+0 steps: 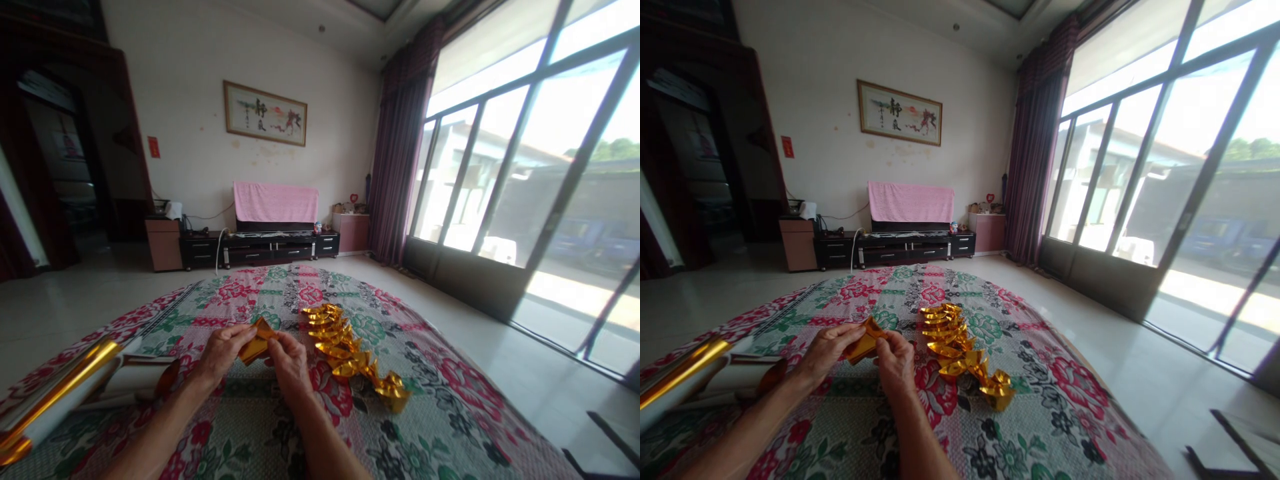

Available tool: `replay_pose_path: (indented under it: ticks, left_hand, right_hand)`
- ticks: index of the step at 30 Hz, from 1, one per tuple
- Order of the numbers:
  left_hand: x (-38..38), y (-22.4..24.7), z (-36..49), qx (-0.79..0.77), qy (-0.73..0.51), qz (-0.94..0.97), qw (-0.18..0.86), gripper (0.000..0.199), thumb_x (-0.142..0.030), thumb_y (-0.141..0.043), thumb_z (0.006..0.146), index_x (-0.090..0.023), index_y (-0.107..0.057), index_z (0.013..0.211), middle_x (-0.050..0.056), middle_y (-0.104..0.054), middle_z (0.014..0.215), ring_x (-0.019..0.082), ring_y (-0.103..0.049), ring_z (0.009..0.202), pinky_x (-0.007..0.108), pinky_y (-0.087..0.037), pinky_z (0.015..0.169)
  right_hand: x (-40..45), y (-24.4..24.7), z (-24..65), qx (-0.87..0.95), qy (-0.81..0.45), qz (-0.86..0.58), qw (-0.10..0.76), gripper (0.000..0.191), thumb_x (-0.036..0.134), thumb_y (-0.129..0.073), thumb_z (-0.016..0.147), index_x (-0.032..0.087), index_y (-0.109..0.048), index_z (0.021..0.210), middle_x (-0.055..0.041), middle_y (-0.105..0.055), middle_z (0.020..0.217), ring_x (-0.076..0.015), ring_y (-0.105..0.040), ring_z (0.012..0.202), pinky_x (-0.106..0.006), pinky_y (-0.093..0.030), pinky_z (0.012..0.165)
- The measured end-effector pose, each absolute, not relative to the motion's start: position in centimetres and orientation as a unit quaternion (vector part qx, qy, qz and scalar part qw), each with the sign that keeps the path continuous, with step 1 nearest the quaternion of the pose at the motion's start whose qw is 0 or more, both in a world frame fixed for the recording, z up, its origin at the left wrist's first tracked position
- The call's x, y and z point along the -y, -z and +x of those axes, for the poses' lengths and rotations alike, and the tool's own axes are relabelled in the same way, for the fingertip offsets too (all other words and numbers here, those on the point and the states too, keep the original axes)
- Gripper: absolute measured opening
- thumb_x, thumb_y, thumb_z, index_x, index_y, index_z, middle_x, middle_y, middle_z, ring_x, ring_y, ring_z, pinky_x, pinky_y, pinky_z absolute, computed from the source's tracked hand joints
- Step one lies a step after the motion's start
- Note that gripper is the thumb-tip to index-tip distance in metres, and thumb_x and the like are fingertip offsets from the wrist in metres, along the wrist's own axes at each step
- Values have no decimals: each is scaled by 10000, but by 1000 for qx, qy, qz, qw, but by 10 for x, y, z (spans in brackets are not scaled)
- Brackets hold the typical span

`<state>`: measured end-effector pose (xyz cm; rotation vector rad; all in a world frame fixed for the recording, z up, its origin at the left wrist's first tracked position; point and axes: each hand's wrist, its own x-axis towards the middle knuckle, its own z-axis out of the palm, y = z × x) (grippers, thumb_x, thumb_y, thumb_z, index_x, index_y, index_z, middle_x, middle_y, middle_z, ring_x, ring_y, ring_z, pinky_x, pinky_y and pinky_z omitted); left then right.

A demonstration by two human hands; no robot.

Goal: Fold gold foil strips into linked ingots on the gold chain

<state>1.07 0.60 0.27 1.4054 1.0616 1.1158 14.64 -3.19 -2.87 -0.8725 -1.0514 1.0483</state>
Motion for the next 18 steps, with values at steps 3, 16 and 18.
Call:
replay_pose_path:
  ticks: [3, 16, 18]
  left_hand:
    - [-7, -3, 11, -447, -464, 580, 498, 298, -369, -660, 609, -139, -677, 799, -13, -622, 576, 140, -560, 562, 207, -413, 529]
    - [-2, -7, 15, -453, -449, 653, 408, 323, -430, -564, 682, -125, -667, 701, -11, -569, 529, 104, -468, 478, 198, -329, 458]
    - [-2, -7, 15, -454, -438, 678, 378, 328, -428, -547, 691, -124, -672, 697, -7, -566, 525, 112, -470, 483, 201, -326, 456]
  right_hand:
    - [33, 27, 147, 464, -465, -386, 649, 299, 371, -542, 744, 125, -644, 880, -20, -644, 690, -106, -574, 573, -189, -437, 511]
    - [35, 21, 148, 462, -436, -410, 655, 328, 353, -589, 685, 140, -633, 931, -19, -660, 722, -131, -586, 602, -212, -451, 530]
    - [34, 21, 148, 458, -427, -414, 661, 356, 355, -603, 675, 150, -631, 964, -28, -670, 784, -146, -595, 652, -219, -458, 544]
